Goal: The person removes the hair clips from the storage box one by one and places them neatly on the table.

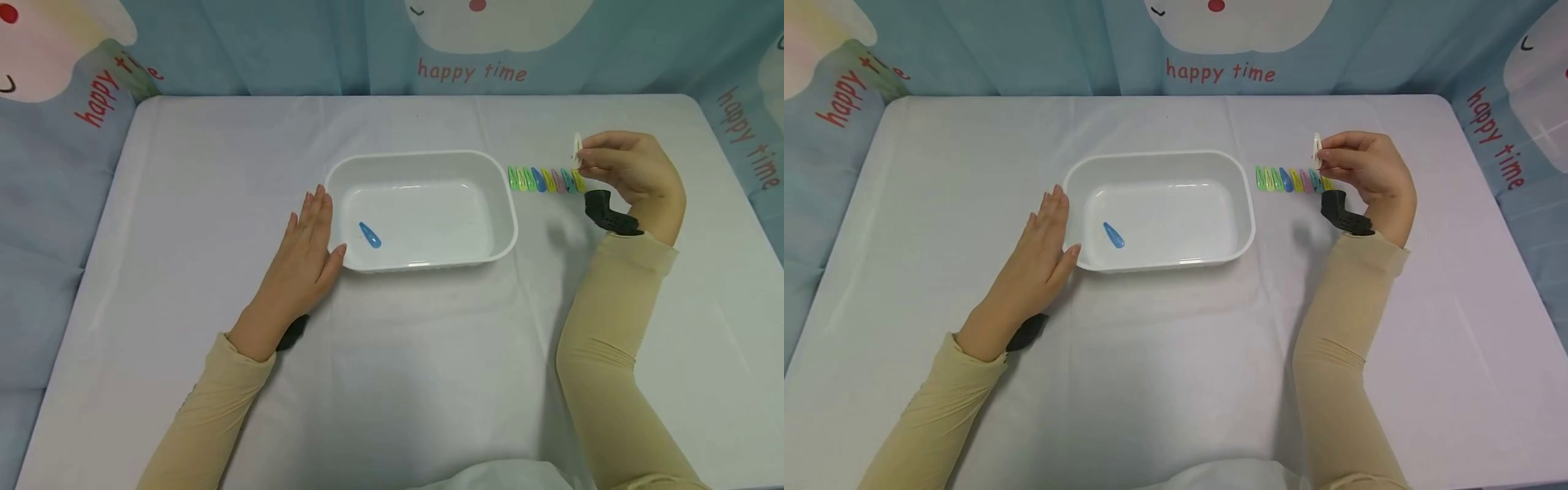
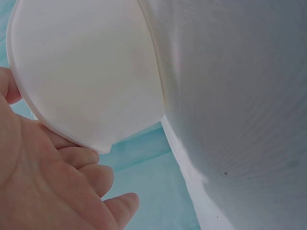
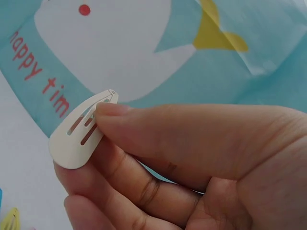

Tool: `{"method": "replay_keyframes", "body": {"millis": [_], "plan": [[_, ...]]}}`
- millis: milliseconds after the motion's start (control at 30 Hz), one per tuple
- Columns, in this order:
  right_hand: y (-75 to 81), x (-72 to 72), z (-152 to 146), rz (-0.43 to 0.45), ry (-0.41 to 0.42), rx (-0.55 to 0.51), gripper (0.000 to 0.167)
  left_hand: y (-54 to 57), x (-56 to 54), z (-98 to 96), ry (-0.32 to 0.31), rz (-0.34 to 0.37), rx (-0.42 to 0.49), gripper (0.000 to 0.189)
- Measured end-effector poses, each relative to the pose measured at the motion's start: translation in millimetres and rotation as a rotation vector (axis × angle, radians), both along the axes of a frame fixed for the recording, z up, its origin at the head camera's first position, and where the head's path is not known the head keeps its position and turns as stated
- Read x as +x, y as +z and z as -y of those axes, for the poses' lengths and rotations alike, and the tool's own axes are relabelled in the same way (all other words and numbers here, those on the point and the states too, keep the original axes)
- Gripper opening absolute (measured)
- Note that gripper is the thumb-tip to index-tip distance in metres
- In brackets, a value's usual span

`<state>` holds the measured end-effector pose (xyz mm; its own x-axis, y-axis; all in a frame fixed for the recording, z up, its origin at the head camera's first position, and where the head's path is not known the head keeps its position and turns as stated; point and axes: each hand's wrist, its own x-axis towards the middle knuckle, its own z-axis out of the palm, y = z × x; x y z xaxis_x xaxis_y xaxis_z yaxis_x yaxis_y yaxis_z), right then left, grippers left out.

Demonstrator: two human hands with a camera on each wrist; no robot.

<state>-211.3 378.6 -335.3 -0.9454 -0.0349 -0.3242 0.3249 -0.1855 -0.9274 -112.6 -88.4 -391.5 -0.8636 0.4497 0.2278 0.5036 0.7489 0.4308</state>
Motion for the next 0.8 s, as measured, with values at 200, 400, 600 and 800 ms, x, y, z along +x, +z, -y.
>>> {"method": "replay_keyframes", "body": {"millis": [200,400,600,800], "plan": [[-3.6,2.4,-7.4,0.038,-0.062,-0.063,0.009,-0.3,-0.8,-0.3,-0.003,0.008,0.001,0.067],[-8.5,2.7,-13.2,0.061,-0.107,-0.062,0.008,0.4,-1.5,-0.2,0.003,0.016,-0.002,0.067],[-12.3,2.1,-16.4,0.081,-0.152,-0.065,0.007,1.0,-1.4,-0.2,0.005,0.027,0.000,0.066],[-16.5,4.3,-22.1,0.124,-0.193,-0.058,0.006,0.6,-1.0,-0.8,0.005,0.027,0.001,0.066]]}}
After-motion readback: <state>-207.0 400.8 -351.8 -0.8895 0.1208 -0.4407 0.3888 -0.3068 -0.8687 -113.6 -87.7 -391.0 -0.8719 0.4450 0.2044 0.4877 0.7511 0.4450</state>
